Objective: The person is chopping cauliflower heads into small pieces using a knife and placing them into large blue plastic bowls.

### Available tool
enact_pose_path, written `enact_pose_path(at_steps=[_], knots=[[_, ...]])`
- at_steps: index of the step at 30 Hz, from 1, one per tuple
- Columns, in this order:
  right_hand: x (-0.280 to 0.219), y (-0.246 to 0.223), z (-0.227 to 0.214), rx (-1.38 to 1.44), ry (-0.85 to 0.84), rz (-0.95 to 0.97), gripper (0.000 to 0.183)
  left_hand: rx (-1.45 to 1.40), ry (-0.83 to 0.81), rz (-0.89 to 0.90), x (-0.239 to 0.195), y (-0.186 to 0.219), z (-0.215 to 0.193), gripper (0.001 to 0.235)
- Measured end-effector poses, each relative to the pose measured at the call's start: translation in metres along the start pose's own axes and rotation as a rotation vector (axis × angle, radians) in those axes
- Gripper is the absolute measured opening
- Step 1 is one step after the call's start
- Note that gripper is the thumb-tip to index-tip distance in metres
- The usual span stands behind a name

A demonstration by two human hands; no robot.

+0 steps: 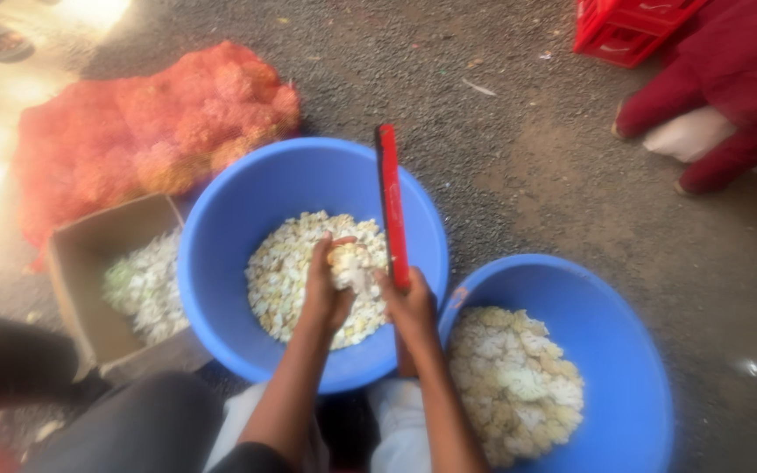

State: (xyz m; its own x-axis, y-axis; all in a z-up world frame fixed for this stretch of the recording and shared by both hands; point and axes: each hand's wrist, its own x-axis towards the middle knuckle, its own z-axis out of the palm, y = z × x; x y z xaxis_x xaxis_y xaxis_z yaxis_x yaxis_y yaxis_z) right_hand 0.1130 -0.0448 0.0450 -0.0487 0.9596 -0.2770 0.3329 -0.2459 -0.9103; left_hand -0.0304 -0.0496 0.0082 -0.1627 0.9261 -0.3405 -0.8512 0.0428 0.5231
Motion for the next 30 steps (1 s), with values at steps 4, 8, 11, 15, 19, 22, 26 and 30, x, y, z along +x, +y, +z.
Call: enact_pose_path(at_steps=[4,8,11,15,19,22,26,30], knots=[[-0.004,0.002,0.000,-0.159,0.061,-0.185,0.046,-0.088,-0.011,-0.092,0.008,-0.006,0.015,0.038],[-0.004,0.007,0.003,-0.329,0.095,-0.314,0.054,-0.012,0.082,-0.157,0.004,-0.002,0.023,0.033],[-0.006,0.007,0.006,-0.287,0.097,-0.290,0.052,-0.047,0.052,-0.157,0.003,-0.001,0.026,0.034],[-0.006,0.005,0.006,-0.299,0.065,-0.225,0.056,0.055,0.003,-0.136,0.002,-0.002,0.032,0.034],[-0.005,0.005,-0.001,-0.219,0.014,-0.167,0.059,0.141,0.042,-0.217,-0.004,0.001,0.037,0.042],[-0.002,0.006,-0.005,0.071,-0.033,-0.058,0.061,0.108,-0.077,-0.179,-0.002,-0.005,0.039,0.050],[0.000,0.005,-0.012,0.465,-0.082,0.129,0.063,0.431,-0.246,-0.063,-0.003,-0.001,0.039,0.048],[0.003,0.003,-0.014,0.436,-0.134,0.193,0.063,0.739,-0.141,-0.070,-0.004,0.005,0.045,0.034]])
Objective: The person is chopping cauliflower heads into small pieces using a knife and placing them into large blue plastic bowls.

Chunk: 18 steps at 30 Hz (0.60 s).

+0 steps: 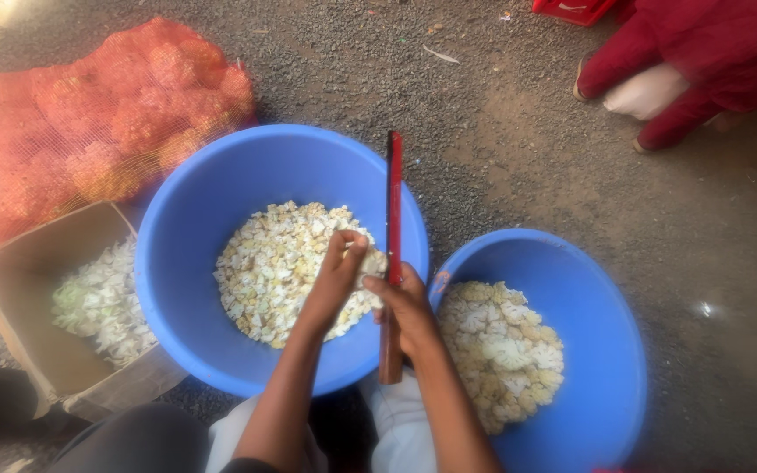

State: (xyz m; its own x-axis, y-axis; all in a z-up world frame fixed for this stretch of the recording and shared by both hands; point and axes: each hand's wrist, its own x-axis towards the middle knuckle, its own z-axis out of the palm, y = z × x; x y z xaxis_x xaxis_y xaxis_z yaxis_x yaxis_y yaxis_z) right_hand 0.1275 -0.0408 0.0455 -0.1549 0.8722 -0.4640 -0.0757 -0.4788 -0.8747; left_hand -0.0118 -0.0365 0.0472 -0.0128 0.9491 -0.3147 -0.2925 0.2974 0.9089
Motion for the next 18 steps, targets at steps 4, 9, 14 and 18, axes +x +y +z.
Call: enact_pose_path(at_steps=[4,9,14,18], knots=[[0.001,0.000,0.002,0.032,-0.002,-0.018,0.064,0.138,0.074,0.109,-0.002,-0.003,0.005,0.032],[-0.001,-0.004,0.002,-0.054,0.060,-0.038,0.063,0.454,0.135,0.318,0.006,-0.016,0.002,0.040],[0.002,-0.008,0.009,-0.454,0.268,-0.023,0.066,0.933,0.225,0.573,0.008,-0.026,-0.002,0.046],[0.001,-0.005,0.007,-0.507,0.330,-0.185,0.072,0.759,0.263,0.617,0.008,-0.025,0.002,0.046]])
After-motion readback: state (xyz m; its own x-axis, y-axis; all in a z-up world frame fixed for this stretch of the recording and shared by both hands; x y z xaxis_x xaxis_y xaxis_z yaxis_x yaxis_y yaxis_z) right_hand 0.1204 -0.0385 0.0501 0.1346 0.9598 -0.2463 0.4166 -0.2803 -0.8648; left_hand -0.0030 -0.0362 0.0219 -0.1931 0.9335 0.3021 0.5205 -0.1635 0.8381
